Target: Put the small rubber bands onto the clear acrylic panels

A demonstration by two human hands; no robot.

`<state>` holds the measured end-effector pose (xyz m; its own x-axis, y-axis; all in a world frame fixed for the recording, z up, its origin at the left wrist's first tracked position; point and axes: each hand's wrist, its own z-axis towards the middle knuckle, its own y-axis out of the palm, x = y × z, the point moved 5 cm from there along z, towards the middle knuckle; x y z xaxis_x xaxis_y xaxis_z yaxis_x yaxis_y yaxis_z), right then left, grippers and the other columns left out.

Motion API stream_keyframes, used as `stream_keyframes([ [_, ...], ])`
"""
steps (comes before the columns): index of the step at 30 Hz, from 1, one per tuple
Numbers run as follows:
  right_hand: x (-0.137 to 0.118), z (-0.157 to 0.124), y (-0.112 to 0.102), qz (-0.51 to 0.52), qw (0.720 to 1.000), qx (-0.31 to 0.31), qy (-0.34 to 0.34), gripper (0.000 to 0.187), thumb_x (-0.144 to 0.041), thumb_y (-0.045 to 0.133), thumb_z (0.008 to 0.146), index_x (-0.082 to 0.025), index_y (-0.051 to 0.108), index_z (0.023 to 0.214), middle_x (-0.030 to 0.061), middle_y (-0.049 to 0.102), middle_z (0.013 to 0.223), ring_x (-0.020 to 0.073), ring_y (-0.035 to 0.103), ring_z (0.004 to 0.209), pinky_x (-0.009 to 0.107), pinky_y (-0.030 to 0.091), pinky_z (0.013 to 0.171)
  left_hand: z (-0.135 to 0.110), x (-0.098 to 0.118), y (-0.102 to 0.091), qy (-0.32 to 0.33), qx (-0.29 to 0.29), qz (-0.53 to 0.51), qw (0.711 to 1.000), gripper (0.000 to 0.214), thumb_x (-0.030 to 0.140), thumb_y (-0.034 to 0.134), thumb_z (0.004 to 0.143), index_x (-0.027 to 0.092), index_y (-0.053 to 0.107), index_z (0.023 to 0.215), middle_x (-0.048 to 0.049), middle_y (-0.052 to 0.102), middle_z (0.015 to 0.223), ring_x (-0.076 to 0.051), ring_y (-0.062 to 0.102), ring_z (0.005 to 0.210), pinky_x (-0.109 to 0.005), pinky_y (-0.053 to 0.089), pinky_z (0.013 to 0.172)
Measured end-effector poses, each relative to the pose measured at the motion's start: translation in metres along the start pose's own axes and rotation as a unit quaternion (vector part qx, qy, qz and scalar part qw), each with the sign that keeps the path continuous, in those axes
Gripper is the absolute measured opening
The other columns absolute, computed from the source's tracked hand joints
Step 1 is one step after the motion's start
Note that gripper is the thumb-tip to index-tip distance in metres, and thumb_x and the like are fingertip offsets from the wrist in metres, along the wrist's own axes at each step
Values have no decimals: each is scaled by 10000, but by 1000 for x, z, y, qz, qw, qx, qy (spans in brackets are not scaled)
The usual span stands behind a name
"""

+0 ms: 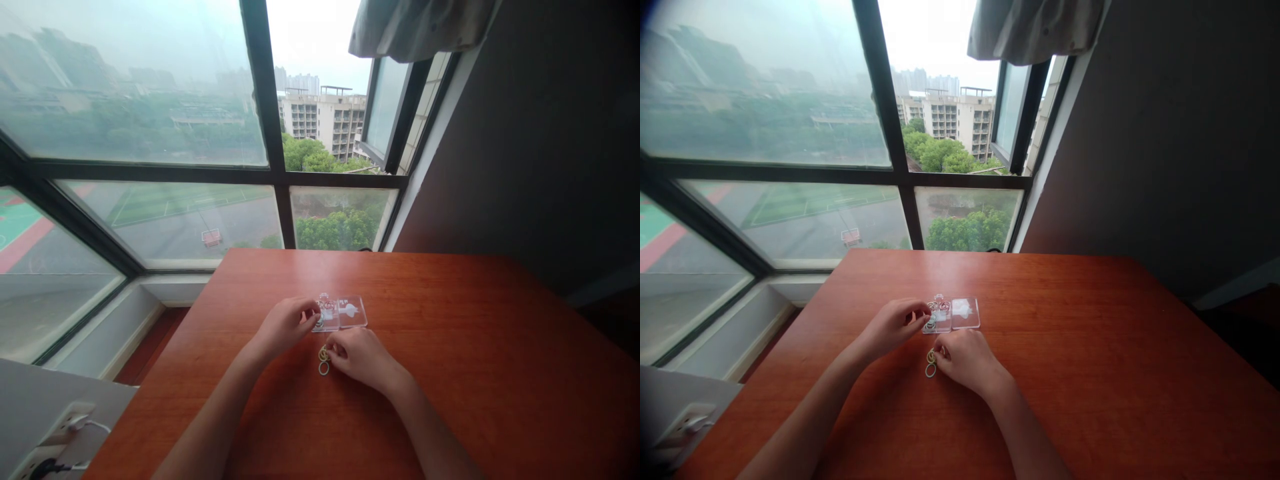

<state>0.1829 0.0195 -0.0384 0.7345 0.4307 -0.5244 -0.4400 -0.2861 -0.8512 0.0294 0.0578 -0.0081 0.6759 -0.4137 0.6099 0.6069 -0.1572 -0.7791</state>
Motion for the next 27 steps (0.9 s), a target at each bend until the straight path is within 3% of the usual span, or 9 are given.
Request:
stream_keyframes([
  [15, 8, -4, -7, 25, 999, 20, 15, 140, -250, 571, 834, -254, 649, 950, -36, 684, 756, 118, 597, 669, 212, 304, 584, -1, 0, 2, 5, -9, 11, 1000, 160, 229, 514, 846, 179, 662, 810, -4, 638, 723, -110, 512, 625, -189, 341, 565],
  [27, 12, -3, -4, 15, 1000, -3, 23, 112, -226, 548, 844, -225, 659, 823, -19, 701, 782, 113, 609, 705, 208, 312, 603, 0, 2, 4, 9, -18, 9, 1000, 133, 208, 526, 836, 178, 653, 812, 2, 638, 737, -96, 492, 609, -182, 332, 564],
])
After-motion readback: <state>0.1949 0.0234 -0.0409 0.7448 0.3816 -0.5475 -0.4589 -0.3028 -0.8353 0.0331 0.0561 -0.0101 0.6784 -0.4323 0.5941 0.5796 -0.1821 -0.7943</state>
